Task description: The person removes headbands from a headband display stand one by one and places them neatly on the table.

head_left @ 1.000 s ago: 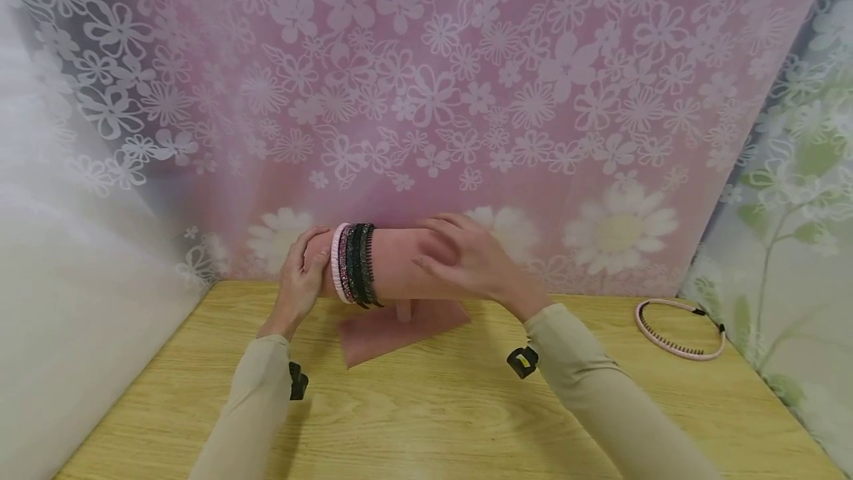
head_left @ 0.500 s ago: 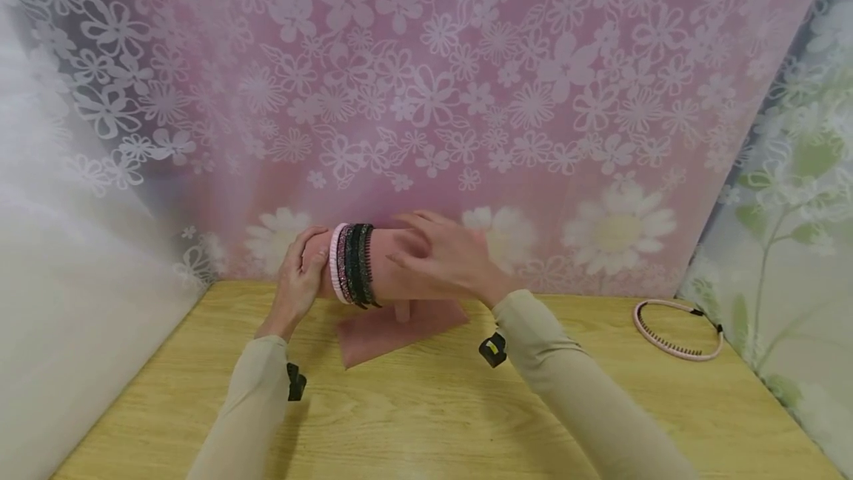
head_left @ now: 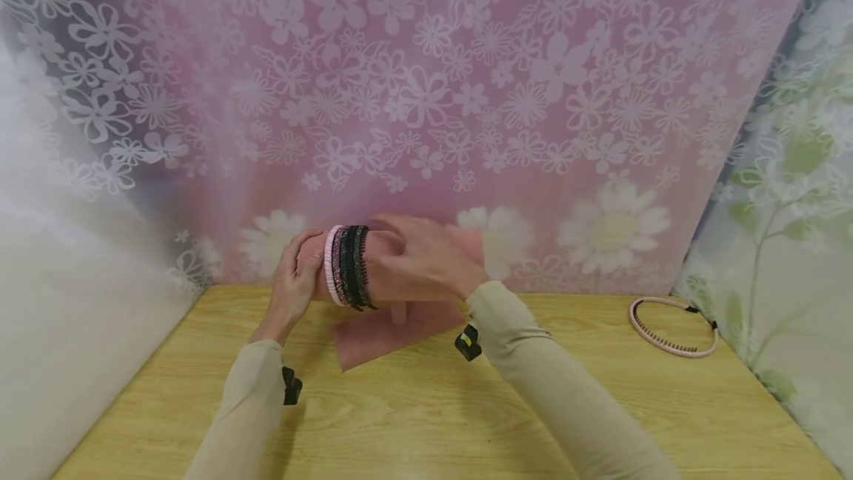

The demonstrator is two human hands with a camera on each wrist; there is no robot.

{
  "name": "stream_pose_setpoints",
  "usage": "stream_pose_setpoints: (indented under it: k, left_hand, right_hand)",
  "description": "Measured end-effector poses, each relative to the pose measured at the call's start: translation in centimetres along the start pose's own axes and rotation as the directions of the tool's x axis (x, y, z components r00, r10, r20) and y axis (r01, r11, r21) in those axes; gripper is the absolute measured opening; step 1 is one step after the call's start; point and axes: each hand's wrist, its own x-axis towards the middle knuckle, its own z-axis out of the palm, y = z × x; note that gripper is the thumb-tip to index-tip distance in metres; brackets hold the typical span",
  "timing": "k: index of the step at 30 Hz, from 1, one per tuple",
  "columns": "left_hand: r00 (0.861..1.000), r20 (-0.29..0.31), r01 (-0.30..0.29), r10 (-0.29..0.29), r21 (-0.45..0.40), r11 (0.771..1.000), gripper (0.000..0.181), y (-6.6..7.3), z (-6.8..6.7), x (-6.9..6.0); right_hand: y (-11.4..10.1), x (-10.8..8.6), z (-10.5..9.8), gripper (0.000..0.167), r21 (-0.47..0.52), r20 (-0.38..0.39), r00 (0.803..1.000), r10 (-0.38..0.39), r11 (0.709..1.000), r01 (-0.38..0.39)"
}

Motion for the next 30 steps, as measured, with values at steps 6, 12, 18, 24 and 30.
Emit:
stream_pose_setpoints:
  k: [6, 12, 18, 24, 30]
  left_hand:
    - [1.0, -0.003, -0.008, 0.008, -0.003, 1.0, 0.046, 0.0, 0.0, 0.1]
    - [1.0, -0.015, -0.012, 0.012, -0.002, 1.0, 0.042, -0.1, 0.0, 0.1]
    - [1.0, -0.008, -0.005, 0.005, -0.009, 1.0, 0.043, -0.2, 0.0, 0.0]
    - [1.0, -0.005, 0.002, -0.002, 0.004, 1.0, 0.044, 0.0, -0.1, 0.0]
    - [1.0, -0.001, 0.002, -0.002, 0.001, 1.0, 0.042, 0.2, -0.1, -0.2]
  right_hand:
    - [-0.4, 0.5, -0.1, 0.071, -0.12, 0.043, 0.998, 0.05, 0.992, -0.044]
    - [-0.7, 1.2, 0.2, 0.08, -0.213, 0.09, 0.992, 0.088, 0.975, -0.067]
    - [-1.0, 1.6, 0.5, 0.082, -0.281, 0.116, 0.988, 0.102, 0.958, -0.066]
    - [-1.2, 1.8, 0.6, 0.079, -0.3, 0.11, 0.988, 0.106, 0.951, -0.068]
    - [-1.2, 1.7, 0.6, 0.079, -0.292, 0.121, 0.984, 0.127, 0.953, -0.087]
